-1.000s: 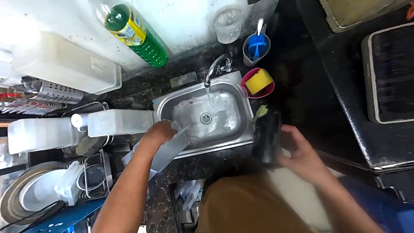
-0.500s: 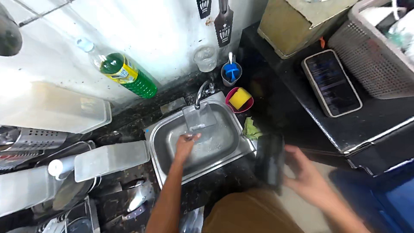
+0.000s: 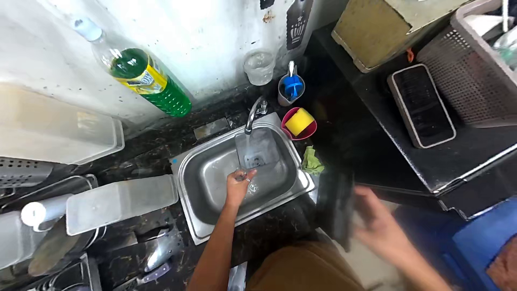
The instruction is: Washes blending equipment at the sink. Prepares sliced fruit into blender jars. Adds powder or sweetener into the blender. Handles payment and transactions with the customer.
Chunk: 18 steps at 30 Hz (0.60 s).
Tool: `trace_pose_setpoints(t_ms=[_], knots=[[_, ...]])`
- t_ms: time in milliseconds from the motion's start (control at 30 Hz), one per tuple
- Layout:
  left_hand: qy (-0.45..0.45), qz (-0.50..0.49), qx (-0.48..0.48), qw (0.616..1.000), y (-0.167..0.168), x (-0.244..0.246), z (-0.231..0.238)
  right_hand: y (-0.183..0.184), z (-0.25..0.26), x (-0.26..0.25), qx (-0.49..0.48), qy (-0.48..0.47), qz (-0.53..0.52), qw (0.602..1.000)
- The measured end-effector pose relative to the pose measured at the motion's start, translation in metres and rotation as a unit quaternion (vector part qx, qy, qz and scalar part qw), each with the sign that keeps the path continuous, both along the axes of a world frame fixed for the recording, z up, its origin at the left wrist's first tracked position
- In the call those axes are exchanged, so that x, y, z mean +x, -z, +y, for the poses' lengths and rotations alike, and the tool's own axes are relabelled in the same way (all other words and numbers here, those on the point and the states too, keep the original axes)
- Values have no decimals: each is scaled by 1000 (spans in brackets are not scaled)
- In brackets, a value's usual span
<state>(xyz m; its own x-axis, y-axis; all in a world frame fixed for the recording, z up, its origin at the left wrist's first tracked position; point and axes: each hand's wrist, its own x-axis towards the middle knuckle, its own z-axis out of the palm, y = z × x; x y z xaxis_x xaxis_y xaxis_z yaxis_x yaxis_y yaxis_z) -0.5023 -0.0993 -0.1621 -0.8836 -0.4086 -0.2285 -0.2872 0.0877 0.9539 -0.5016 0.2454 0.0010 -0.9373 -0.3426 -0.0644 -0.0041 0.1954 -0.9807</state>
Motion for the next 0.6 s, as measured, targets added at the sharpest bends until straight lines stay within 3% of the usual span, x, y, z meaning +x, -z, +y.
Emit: trace_pose_setpoints(t_ms=[133,233,367,500,600], knots=[[-56,-6,-6,998,-3,6,-12,-3,1,1,-11,-6,10,1000],[-2,21,-55,998,-8,-13,-13,4,-5,-1,-10,-12,8,1000],[77,-88,-103,988,-63,-27,-25,7,-17,-10,-29,-36,-2,999],[222,-181,-174,942,-130,-35,-23,17,-29,-27,-46,-40,-66,996],[293,-254,-289,875,-157,-38,-5,34,-52,-48,-5,-106,-82,991]])
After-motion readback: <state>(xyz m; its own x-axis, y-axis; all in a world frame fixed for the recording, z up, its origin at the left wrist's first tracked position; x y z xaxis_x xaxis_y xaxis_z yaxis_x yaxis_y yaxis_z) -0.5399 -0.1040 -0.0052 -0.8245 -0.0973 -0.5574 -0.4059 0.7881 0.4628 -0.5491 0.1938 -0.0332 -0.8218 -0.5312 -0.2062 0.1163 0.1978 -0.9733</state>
